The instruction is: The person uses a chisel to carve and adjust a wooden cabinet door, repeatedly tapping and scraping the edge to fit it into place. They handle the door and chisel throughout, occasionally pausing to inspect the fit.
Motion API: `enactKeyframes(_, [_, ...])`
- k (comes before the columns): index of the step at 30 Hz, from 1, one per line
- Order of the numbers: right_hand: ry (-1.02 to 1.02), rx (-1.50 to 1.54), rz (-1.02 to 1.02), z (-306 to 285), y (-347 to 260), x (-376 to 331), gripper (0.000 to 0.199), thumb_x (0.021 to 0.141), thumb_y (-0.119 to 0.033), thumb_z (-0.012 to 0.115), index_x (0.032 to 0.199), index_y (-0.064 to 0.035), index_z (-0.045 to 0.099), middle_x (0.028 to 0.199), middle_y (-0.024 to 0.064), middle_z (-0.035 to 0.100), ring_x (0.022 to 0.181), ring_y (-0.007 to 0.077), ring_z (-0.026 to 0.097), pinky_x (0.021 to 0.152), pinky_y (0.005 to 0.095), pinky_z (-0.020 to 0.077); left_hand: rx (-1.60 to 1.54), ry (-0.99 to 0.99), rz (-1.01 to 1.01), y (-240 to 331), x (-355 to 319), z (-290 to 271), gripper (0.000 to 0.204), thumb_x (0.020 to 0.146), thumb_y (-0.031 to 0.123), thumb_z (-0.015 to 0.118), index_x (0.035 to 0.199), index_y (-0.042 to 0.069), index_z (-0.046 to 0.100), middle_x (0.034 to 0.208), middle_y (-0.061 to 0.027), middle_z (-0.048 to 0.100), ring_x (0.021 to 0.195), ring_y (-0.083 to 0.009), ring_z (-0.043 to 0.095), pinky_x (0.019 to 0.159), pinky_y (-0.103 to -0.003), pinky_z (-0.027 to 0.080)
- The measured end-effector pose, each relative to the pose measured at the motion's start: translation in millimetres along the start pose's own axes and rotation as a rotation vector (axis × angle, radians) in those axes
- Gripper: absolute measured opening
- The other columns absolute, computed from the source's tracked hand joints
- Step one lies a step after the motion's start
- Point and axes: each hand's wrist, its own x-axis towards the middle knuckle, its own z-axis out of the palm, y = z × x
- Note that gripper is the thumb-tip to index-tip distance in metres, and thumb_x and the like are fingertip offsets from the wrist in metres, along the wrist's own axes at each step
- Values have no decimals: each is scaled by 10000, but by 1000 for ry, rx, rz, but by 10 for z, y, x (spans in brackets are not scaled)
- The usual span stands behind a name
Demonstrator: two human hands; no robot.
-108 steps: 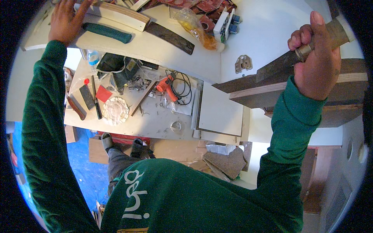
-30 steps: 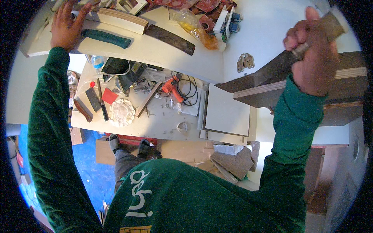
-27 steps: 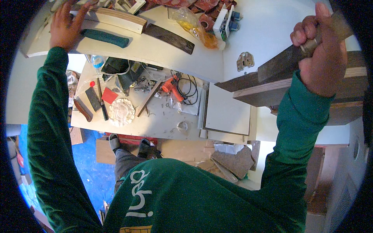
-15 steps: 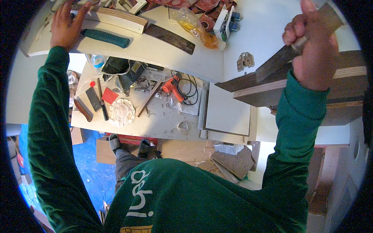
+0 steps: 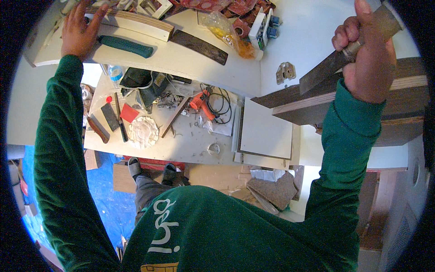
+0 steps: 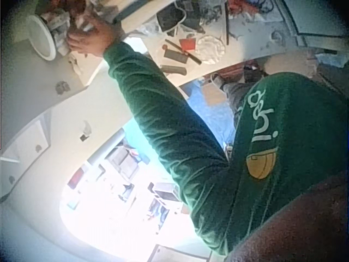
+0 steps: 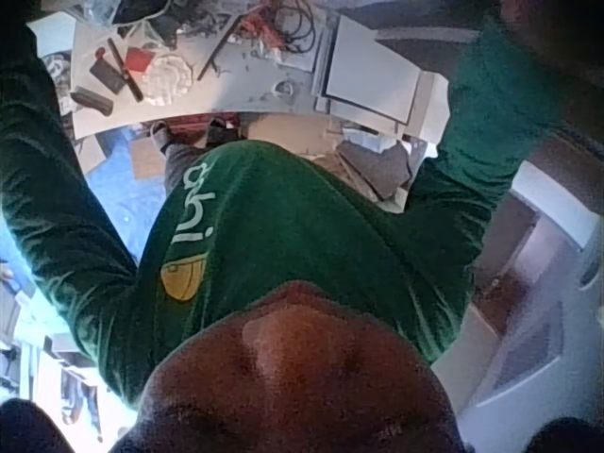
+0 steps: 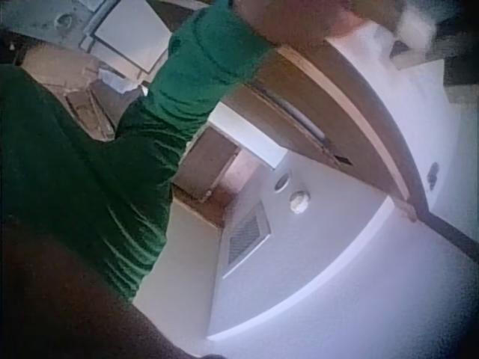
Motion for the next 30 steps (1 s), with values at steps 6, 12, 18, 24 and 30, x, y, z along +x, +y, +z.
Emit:
enactKeyframes(6, [20, 51, -42, -93, 120, 37, 275, 962, -311, 720, 856, -145, 529, 570, -28, 493, 422, 85, 466, 408, 240, 424, -24, -64, -26, 13, 3, -34, 1025, 644, 124, 819, 1563, 336, 417, 1530, -189, 451, 1346, -434, 479, 1067, -558, 423])
enactKeyframes(12, [-261, 341, 120, -296, 311, 156, 268, 952, -255, 750, 892, -82, 555, 700, 23, 511, 610, 147, 523, 545, 305, 420, -21, 0, -8, -15, 3, 6, 1049, 625, 146, 847, 1562, 341, 417, 1531, -171, 455, 1340, -431, 484, 1069, -554, 418])
enactKeyframes(18, [-249, 371, 101, -356, 328, 150, 255, 958, -266, 749, 928, -77, 581, 693, 22, 520, 603, 151, 534, 538, 303, 429, -17, -64, 3, -68, -20, -1, 1076, 597, 148, 869, 1558, 339, 425, 1560, -150, 431, 1384, -418, 451, 1106, -557, 391])
enactKeyframes(24, [-217, 364, 60, -360, 380, 158, 255, 969, -261, 736, 897, -65, 591, 693, 22, 520, 608, 152, 539, 543, 303, 430, -121, -37, -128, 57, 12, -25, 1103, 575, 122, 864, 1561, 340, 420, 1569, -146, 418, 1405, -409, 432, 1121, -563, 378])
enactKeyframes(30, [-201, 385, 90, -355, 395, 170, 247, 968, -249, 733, 892, -56, 599, 689, 21, 518, 608, 145, 543, 546, 307, 442, -238, 6, -266, 145, 108, -38, 1058, 615, 113, 837, 1561, 347, 426, 1574, -147, 412, 1408, -414, 426, 1138, -568, 363])
